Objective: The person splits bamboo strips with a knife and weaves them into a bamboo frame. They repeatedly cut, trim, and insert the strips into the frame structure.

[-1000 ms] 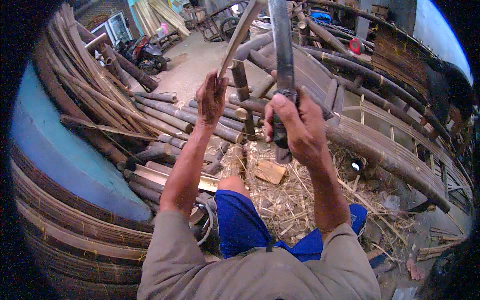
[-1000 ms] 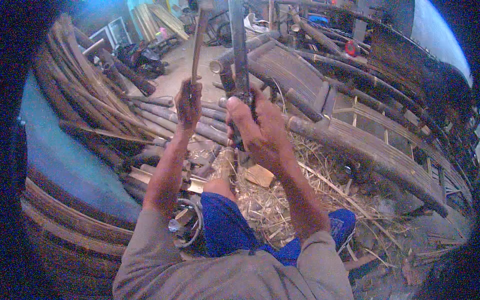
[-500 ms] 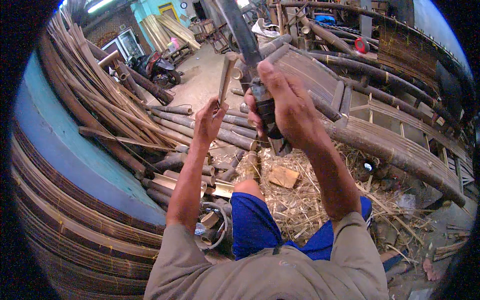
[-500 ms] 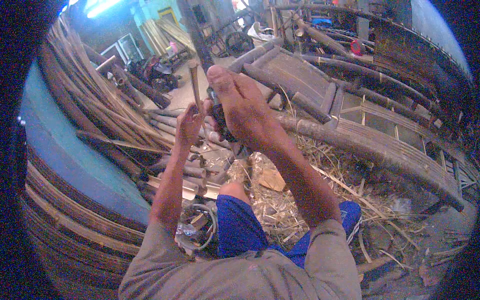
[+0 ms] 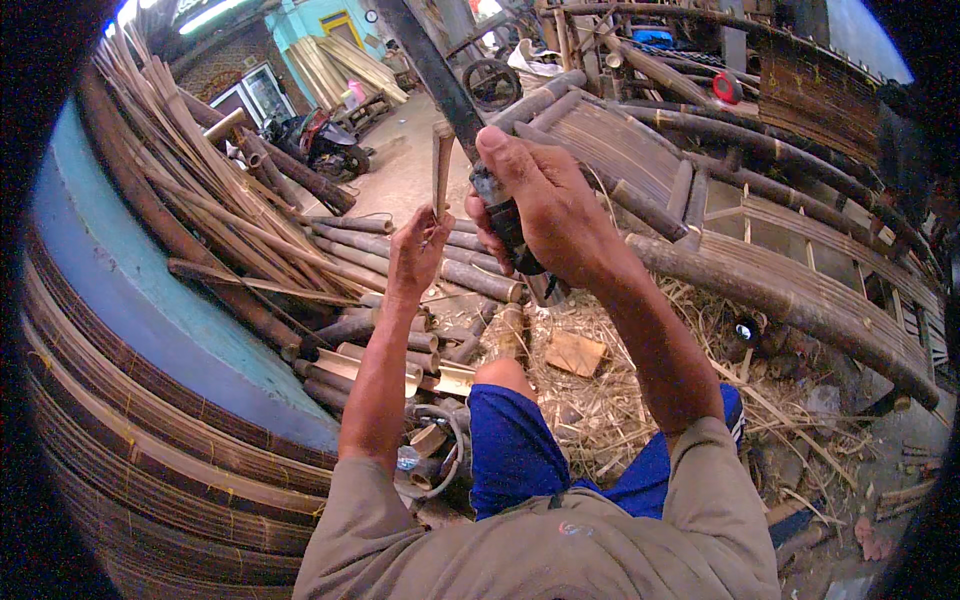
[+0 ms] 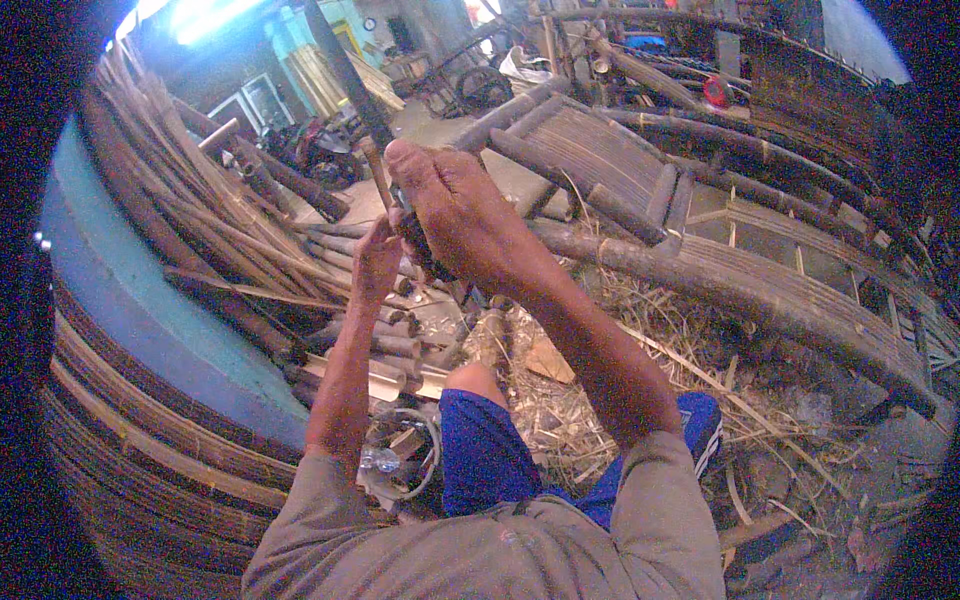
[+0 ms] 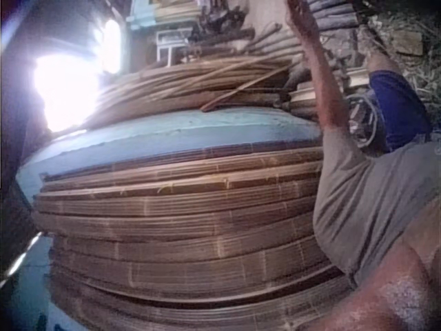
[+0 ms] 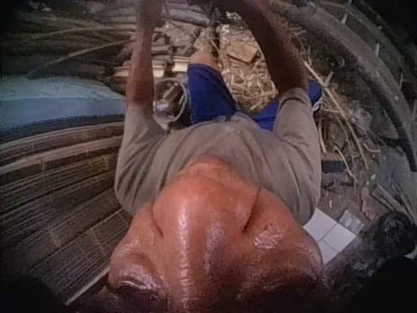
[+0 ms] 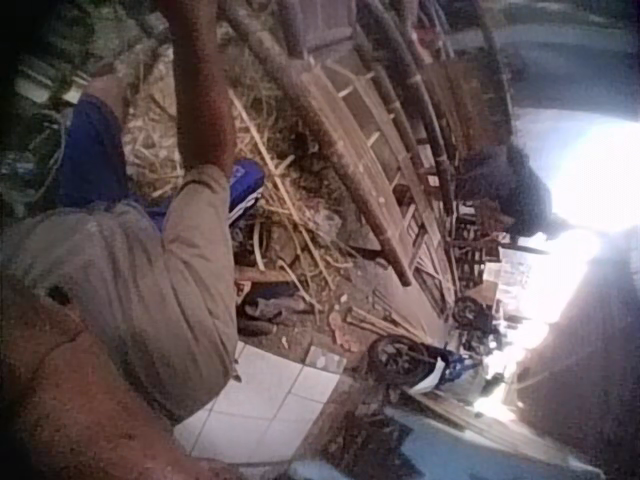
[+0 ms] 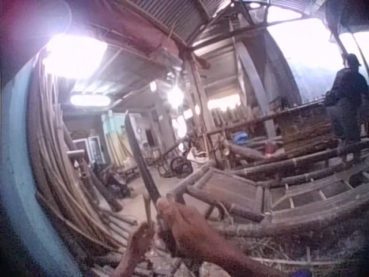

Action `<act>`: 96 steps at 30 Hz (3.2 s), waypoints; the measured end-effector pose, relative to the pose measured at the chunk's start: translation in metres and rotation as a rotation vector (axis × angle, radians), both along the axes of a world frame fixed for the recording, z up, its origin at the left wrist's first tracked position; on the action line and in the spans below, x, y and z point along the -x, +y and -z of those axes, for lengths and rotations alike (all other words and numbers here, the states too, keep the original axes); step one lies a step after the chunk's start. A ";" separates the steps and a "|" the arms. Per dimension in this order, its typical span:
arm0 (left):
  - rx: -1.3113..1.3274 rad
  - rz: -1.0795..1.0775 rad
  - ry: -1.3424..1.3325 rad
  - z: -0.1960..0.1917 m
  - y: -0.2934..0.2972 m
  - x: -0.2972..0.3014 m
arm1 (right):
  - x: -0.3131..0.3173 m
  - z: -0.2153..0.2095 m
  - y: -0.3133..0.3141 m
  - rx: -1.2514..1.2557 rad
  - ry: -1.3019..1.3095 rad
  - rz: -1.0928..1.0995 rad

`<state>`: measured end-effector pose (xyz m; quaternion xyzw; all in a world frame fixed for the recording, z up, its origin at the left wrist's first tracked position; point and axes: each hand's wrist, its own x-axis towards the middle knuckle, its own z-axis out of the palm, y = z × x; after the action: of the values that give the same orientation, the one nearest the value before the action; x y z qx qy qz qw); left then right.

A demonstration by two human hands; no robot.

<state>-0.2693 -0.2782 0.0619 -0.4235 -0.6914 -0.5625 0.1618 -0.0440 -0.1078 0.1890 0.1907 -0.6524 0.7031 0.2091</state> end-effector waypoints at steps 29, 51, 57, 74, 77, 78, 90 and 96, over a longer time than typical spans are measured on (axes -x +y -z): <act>0.049 -0.114 0.147 -0.004 0.000 -0.008 | -0.001 -0.001 -0.006 -0.030 0.058 0.037; 0.046 -0.323 0.275 -0.071 -0.002 -0.033 | 0.037 -0.083 0.009 -0.849 0.667 0.430; 0.017 -0.249 0.296 -0.085 0.001 -0.037 | -0.037 -0.120 -0.002 -0.468 -0.080 0.161; -0.022 -0.381 0.221 0.016 -0.020 0.022 | 0.002 -0.108 0.020 -0.815 0.251 0.298; 0.060 -0.351 0.259 0.034 -0.033 0.052 | 0.013 -0.098 0.023 -0.791 0.242 0.284; 0.125 -0.426 0.238 0.027 -0.025 0.035 | 0.012 -0.096 0.027 -0.795 0.214 0.287; 0.247 -0.451 0.142 0.042 -0.039 0.017 | 0.007 -0.099 0.034 -0.808 0.175 0.324; -0.081 -0.331 0.244 -0.022 0.046 -0.021 | -0.041 -0.116 0.062 -0.902 0.033 0.465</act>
<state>-0.2486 -0.2319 0.0841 -0.3622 -0.7037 -0.5002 0.3515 -0.0034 -0.0457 0.3052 0.1228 -0.9130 0.2831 0.2670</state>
